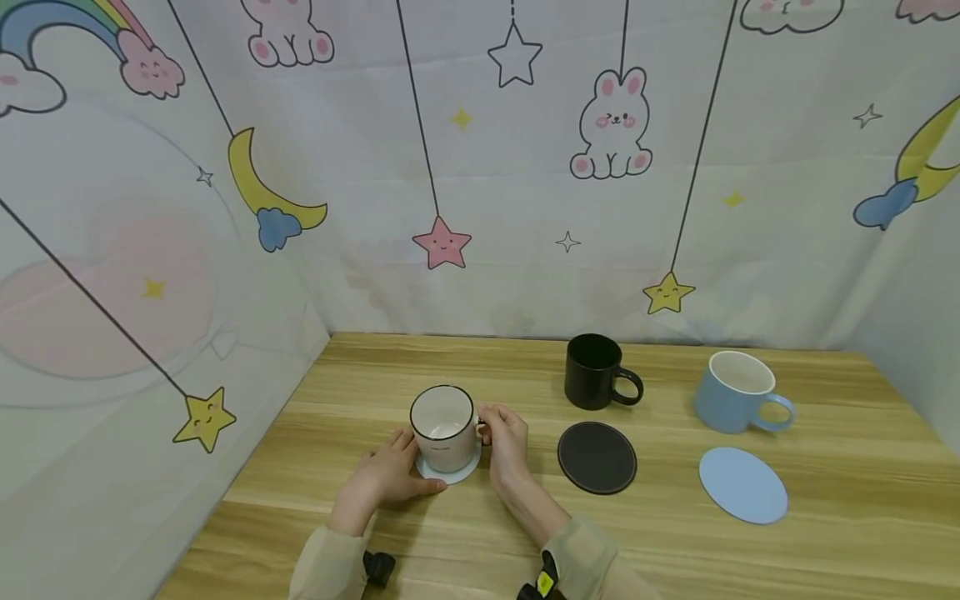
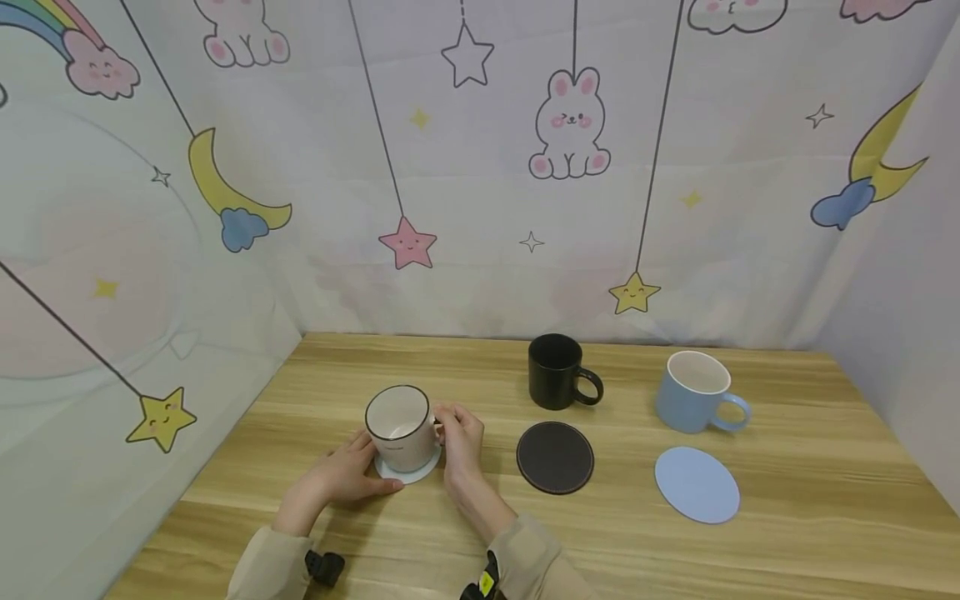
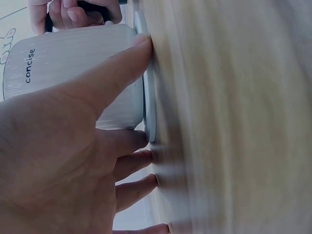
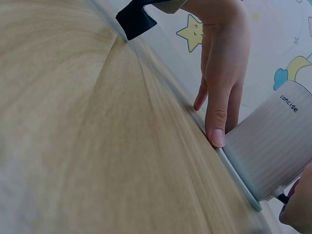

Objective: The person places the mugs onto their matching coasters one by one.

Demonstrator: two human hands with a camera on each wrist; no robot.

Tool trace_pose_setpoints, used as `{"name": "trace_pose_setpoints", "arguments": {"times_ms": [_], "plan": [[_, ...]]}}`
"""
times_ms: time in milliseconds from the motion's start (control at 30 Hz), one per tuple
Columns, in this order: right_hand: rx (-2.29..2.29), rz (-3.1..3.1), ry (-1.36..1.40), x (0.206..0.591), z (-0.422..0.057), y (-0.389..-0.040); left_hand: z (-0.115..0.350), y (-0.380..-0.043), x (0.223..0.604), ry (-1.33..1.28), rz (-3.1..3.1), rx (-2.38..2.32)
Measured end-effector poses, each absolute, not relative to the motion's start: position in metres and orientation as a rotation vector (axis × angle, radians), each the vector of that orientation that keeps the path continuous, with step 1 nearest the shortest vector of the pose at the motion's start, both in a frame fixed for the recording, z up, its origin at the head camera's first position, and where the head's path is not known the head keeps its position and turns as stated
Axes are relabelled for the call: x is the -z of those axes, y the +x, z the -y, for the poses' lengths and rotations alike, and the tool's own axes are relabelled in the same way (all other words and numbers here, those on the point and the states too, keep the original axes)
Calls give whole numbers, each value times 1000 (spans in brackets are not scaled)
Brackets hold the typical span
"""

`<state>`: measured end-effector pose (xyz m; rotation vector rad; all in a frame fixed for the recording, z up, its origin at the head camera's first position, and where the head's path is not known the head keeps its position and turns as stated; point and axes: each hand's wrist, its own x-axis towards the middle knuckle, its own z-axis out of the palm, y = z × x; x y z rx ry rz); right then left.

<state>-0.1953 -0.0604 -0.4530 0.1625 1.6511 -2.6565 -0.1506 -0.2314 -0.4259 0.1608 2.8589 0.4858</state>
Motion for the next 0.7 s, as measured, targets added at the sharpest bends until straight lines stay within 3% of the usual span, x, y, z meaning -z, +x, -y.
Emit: {"name": "trace_pose_setpoints", "arguments": {"times_ms": [700], "plan": [[2622,-1652,116,453,58,-195,230,-149,424,149,-2866,-501]]}}
